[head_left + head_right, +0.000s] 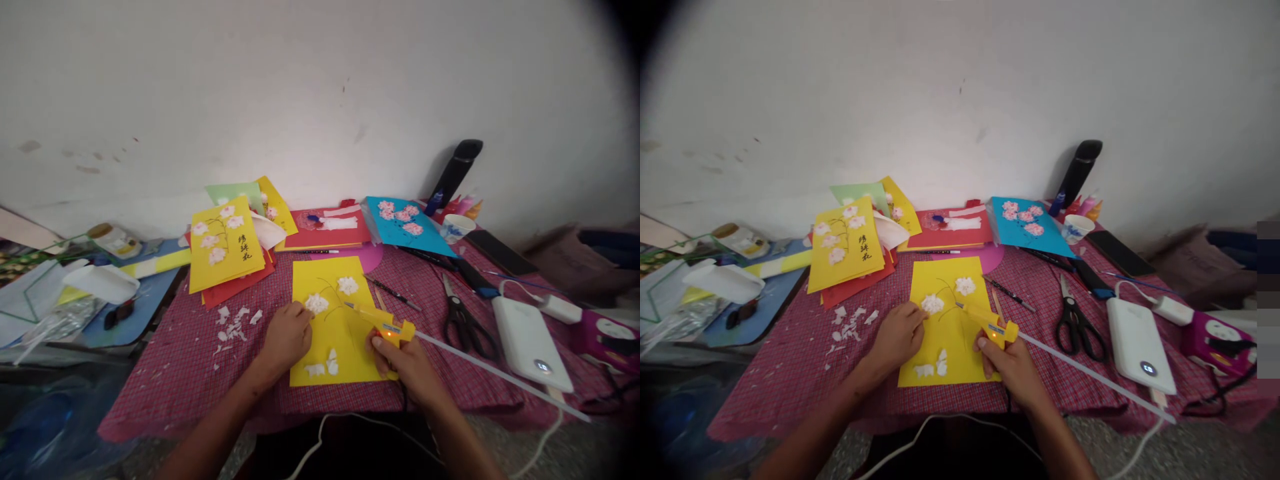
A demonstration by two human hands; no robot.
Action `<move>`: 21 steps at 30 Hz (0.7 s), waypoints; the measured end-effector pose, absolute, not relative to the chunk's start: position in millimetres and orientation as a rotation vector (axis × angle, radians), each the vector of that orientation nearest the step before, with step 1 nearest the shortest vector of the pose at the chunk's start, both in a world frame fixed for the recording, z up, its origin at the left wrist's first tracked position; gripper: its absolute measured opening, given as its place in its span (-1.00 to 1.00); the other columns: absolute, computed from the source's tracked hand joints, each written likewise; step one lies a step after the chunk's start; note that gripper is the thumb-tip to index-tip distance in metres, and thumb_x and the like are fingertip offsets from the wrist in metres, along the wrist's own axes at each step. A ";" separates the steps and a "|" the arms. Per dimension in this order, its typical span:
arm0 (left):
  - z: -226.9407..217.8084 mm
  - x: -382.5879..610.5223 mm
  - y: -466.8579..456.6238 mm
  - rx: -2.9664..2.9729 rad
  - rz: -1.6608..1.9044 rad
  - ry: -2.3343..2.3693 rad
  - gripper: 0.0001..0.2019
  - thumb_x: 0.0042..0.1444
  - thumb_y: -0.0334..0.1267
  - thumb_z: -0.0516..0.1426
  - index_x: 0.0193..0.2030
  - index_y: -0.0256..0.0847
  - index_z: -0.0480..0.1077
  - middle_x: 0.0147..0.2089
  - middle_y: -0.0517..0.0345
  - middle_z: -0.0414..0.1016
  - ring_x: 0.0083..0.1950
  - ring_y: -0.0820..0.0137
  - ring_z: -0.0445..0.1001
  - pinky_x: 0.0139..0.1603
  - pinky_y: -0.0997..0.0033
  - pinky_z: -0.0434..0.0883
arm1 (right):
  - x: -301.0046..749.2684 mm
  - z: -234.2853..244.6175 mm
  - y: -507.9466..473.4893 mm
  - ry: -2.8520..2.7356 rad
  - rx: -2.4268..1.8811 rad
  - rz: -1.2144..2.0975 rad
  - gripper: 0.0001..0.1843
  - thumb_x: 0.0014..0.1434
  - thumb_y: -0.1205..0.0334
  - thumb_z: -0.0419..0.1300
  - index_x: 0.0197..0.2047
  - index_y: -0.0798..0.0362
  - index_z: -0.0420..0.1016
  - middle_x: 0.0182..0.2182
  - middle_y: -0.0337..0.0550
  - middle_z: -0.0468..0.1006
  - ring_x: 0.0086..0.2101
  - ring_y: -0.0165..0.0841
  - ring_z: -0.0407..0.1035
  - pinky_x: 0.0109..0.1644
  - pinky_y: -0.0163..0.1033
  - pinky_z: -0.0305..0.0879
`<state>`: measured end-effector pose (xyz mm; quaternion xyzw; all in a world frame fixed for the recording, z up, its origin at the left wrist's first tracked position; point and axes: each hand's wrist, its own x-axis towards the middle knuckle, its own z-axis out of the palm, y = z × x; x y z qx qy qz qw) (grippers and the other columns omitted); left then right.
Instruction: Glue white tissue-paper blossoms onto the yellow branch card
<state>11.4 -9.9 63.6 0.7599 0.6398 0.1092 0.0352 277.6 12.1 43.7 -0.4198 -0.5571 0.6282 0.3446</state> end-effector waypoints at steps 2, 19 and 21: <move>63.0 13.5 -11.4 2.352 0.299 1.949 -0.76 0.21 -0.41 0.02 -0.08 -0.18 0.45 -0.18 0.03 0.39 -0.09 0.26 0.36 0.01 0.24 0.33 | 277.2 43.5 12.5 -1.451 -1.099 1.627 -0.66 0.25 -0.07 0.14 -0.31 0.05 0.47 -0.68 -0.32 0.33 -0.60 -0.40 0.16 -0.47 -0.27 0.06; 59.9 17.5 -3.9 2.234 0.392 1.970 -0.80 0.22 -0.40 0.02 -0.13 -0.19 0.44 -0.18 0.05 0.42 -0.09 0.27 0.39 -0.02 0.28 0.32 | 277.3 42.5 12.4 -1.453 -1.096 1.629 -0.66 0.25 -0.09 0.14 -0.30 0.03 0.47 -0.68 -0.32 0.33 -0.59 -0.38 0.17 -0.45 -0.26 0.08; 59.7 15.9 -4.5 2.237 0.405 1.950 -0.82 0.22 -0.39 0.02 -0.18 -0.19 0.44 -0.20 0.06 0.42 -0.10 0.29 0.39 -0.03 0.30 0.32 | 277.2 42.8 12.3 -1.448 -1.103 1.635 -0.66 0.25 -0.09 0.14 -0.30 0.03 0.47 -0.68 -0.32 0.33 -0.59 -0.38 0.16 -0.46 -0.26 0.07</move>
